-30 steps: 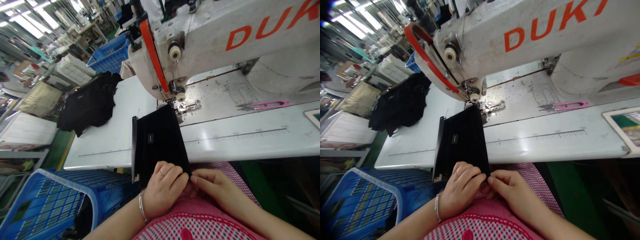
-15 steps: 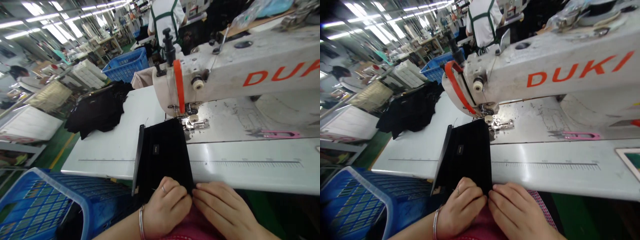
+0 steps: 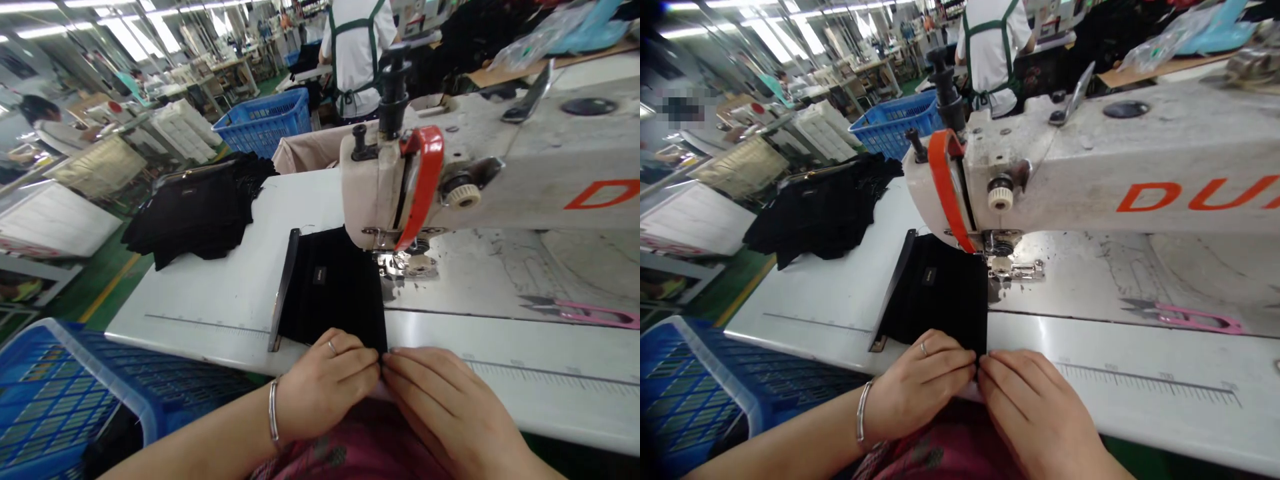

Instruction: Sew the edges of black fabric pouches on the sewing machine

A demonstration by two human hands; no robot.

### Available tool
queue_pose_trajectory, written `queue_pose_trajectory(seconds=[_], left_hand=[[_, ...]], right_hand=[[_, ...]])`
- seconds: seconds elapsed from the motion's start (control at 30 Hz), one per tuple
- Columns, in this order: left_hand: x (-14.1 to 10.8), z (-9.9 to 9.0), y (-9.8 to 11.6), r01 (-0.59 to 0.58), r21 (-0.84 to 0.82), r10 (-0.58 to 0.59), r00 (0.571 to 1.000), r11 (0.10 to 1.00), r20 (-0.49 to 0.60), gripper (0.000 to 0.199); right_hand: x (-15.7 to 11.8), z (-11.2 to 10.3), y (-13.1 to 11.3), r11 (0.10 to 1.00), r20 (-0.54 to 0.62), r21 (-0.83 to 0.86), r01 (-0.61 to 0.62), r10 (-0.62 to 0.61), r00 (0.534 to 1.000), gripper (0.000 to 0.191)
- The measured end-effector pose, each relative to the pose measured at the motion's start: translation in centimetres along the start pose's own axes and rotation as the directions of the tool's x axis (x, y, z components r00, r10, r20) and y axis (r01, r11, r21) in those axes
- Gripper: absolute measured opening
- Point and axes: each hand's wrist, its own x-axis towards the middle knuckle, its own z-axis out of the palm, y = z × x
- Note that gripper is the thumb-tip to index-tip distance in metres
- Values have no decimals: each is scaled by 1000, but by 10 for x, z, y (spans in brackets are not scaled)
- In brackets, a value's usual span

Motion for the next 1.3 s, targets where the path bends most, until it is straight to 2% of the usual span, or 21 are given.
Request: queue_pose_trajectory(seconds=[0.23,0.63,0.77,0.97,1.3], left_hand=[[18,-11,-25,-61,20,60,997,998,44,20],[42,-13,-69,-122,90,119,992,989,28,21],[51,-11,-83,-144,103,143,990,984,16,21],[64,-7,-103,-92,118,91,996,989,20,24],[86,-7,-126,-96,186,122,983,978,-134,23]], right_hand=[[12,-3,12,995,44,28,-91,89,995,30],[39,-8,44,986,148,-92,-141,154,977,29],[50,-11,55,978,182,-163,-132,162,970,26],[64,-9,71,937,231,-314,-155,234,944,31],[70,-3,77,906,167,-364,-215,291,942,31]])
